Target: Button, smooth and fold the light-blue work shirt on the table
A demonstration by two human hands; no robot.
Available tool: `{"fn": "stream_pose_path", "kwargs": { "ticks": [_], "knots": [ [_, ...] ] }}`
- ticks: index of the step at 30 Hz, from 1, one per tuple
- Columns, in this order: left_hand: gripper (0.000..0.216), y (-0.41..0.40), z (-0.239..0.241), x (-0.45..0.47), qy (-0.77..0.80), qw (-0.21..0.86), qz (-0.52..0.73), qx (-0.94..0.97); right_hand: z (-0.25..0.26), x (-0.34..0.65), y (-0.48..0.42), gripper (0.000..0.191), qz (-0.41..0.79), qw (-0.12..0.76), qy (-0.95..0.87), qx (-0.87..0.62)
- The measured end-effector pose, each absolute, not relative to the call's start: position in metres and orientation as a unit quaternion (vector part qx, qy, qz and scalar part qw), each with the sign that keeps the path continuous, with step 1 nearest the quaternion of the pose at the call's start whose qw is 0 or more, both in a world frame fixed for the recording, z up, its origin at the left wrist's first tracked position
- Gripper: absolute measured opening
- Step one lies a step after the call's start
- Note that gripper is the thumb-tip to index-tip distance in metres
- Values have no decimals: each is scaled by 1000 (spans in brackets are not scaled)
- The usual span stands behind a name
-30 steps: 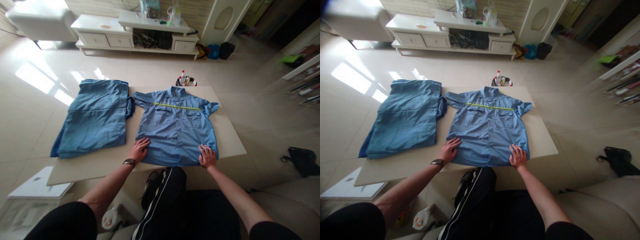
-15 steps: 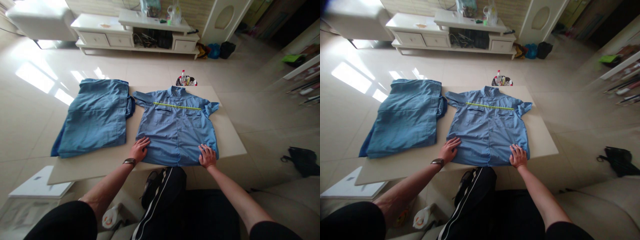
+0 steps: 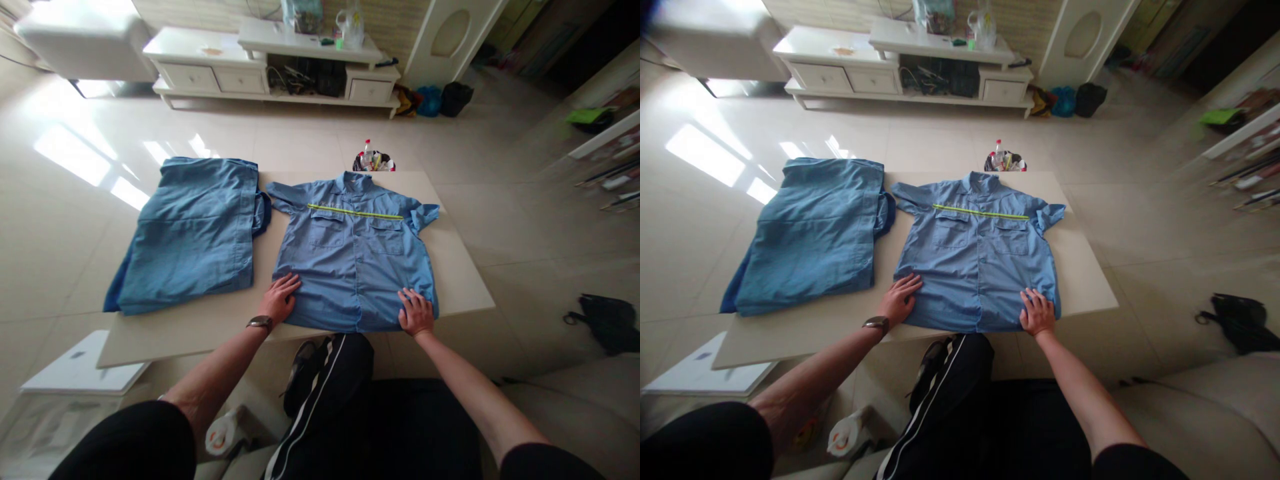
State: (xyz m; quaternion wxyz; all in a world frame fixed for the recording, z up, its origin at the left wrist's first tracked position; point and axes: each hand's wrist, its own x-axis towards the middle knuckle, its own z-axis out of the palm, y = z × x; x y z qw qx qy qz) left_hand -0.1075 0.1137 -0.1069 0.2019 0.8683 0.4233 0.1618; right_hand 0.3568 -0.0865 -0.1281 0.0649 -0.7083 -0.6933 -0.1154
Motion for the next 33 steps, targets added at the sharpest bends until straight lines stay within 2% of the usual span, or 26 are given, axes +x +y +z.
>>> {"fn": "stream_pose_path", "kwargs": {
  "ticks": [14,25,33],
  "knots": [
    [55,113,-104,-107,426,205,164,866,-128,356,-86,60,-113,60,-690,-712],
    [55,113,-104,-107,426,208,164,865,-130,357,-87,72,-99,61,-688,-716],
    [53,114,-104,-107,423,201,164,868,-129,356,-87,63,-103,62,-689,-714]
  ]
}}
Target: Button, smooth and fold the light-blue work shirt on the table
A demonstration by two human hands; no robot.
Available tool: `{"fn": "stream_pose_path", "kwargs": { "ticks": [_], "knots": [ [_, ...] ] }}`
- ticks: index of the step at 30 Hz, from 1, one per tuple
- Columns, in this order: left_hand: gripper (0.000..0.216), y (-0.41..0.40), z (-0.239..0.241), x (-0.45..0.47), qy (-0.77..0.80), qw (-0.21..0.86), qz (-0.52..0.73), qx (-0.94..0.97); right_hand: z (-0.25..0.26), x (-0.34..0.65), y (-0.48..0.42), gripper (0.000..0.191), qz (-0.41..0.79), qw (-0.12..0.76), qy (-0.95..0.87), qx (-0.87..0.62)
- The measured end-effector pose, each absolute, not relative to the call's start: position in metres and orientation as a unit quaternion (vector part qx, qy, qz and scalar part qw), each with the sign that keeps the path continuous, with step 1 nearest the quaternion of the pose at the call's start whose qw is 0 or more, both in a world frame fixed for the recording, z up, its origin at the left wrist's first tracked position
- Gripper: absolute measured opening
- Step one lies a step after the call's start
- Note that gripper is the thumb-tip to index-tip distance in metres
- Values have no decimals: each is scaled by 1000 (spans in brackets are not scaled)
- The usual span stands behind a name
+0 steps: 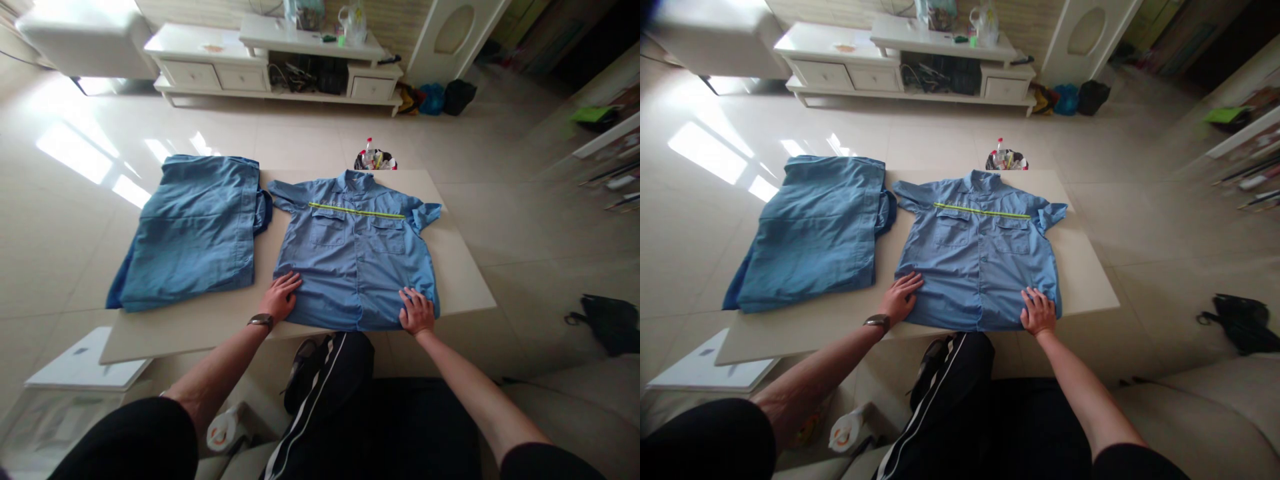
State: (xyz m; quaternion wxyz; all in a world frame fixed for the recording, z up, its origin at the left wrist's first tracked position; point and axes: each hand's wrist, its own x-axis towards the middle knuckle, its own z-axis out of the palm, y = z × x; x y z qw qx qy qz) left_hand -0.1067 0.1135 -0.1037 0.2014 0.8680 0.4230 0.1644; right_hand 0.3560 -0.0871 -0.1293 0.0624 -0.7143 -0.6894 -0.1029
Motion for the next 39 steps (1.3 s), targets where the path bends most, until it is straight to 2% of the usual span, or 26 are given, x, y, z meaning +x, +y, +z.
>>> {"fn": "stream_pose_path", "kwargs": {
  "ticks": [12,19,29,39],
  "knots": [
    [54,113,-103,-106,425,204,169,865,-130,357,-87,73,-95,67,-688,-716],
    [55,113,-103,-106,426,211,163,865,-129,356,-87,65,-110,67,-691,-711],
    [56,114,-103,-107,426,213,161,864,-131,357,-87,74,-105,58,-687,-717],
    [54,114,-105,-107,425,206,164,866,-129,356,-87,68,-106,59,-688,-716]
  ]
}}
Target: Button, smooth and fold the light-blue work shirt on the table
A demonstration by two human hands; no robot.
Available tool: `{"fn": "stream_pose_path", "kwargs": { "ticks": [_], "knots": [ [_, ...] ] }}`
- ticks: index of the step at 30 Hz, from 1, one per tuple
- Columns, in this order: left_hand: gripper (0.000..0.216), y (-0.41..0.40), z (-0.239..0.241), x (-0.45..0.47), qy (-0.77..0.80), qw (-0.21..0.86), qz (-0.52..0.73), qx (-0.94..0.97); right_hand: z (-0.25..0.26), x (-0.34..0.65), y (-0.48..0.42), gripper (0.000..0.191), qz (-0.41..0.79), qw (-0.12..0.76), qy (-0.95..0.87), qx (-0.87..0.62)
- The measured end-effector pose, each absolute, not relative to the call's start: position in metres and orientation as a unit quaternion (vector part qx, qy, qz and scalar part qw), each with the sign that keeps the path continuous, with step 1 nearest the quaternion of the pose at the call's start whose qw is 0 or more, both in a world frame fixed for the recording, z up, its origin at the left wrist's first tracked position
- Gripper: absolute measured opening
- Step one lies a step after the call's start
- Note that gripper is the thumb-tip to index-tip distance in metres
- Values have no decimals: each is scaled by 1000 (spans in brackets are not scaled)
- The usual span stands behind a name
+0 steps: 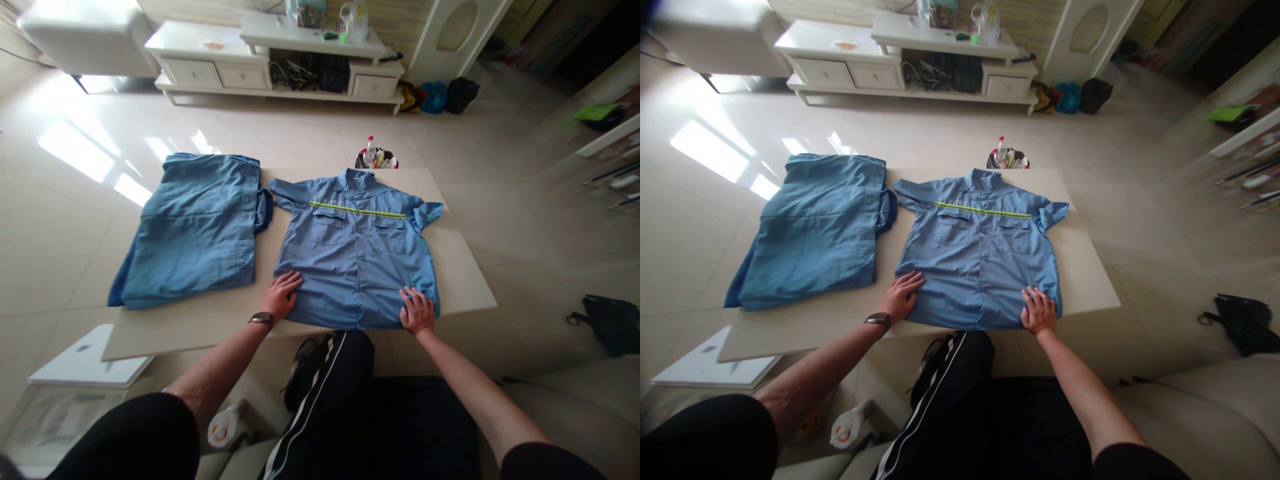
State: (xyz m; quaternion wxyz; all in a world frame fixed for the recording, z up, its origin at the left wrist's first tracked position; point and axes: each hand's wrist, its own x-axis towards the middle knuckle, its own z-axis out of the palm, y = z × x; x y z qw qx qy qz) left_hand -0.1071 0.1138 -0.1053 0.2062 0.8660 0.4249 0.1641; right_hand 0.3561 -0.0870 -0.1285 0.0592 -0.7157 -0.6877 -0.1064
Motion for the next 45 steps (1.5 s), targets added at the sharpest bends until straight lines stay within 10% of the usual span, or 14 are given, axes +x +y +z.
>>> {"fn": "stream_pose_path", "kwargs": {
  "ticks": [45],
  "knots": [
    [54,114,-107,-108,423,205,164,867,-131,358,-87,64,-109,62,-689,-713]
  ]
}}
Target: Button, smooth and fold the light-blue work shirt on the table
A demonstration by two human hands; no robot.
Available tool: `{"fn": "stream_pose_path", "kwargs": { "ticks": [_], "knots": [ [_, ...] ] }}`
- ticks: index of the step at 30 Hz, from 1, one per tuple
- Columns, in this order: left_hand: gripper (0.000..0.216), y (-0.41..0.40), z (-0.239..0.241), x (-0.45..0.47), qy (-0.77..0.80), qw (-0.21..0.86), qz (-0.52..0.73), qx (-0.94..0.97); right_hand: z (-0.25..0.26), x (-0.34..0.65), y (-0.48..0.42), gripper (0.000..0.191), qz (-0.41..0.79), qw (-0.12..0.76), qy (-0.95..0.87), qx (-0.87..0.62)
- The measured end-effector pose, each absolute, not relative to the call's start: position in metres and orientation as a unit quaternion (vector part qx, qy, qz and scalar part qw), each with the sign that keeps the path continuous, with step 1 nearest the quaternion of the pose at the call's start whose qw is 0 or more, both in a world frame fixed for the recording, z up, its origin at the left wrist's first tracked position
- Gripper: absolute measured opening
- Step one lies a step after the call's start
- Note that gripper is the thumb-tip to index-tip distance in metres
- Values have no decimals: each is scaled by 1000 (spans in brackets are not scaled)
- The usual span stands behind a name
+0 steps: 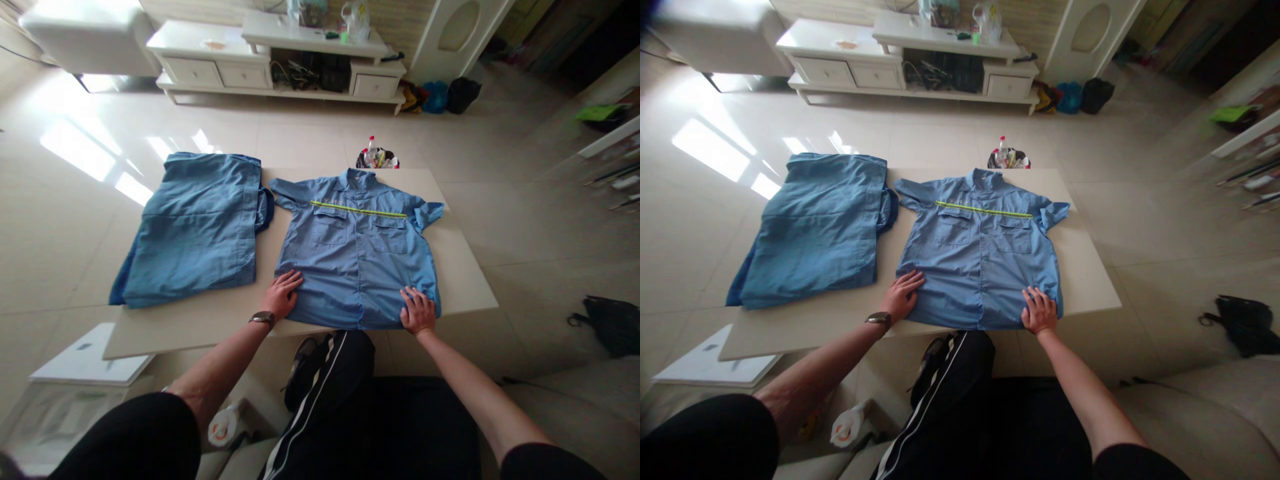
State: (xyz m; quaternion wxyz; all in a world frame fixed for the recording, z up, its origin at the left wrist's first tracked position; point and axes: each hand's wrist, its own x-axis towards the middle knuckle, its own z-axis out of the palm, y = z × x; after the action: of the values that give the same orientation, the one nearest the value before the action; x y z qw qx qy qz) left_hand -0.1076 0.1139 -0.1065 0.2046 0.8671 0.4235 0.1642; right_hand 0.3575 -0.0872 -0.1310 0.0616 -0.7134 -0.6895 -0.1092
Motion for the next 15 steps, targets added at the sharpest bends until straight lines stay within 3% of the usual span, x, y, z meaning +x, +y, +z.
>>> {"fn": "stream_pose_path", "kwargs": {
  "ticks": [15],
  "knots": [
    [55,114,-102,-107,426,205,159,867,-126,354,-86,57,-113,59,-690,-713]
  ]
}}
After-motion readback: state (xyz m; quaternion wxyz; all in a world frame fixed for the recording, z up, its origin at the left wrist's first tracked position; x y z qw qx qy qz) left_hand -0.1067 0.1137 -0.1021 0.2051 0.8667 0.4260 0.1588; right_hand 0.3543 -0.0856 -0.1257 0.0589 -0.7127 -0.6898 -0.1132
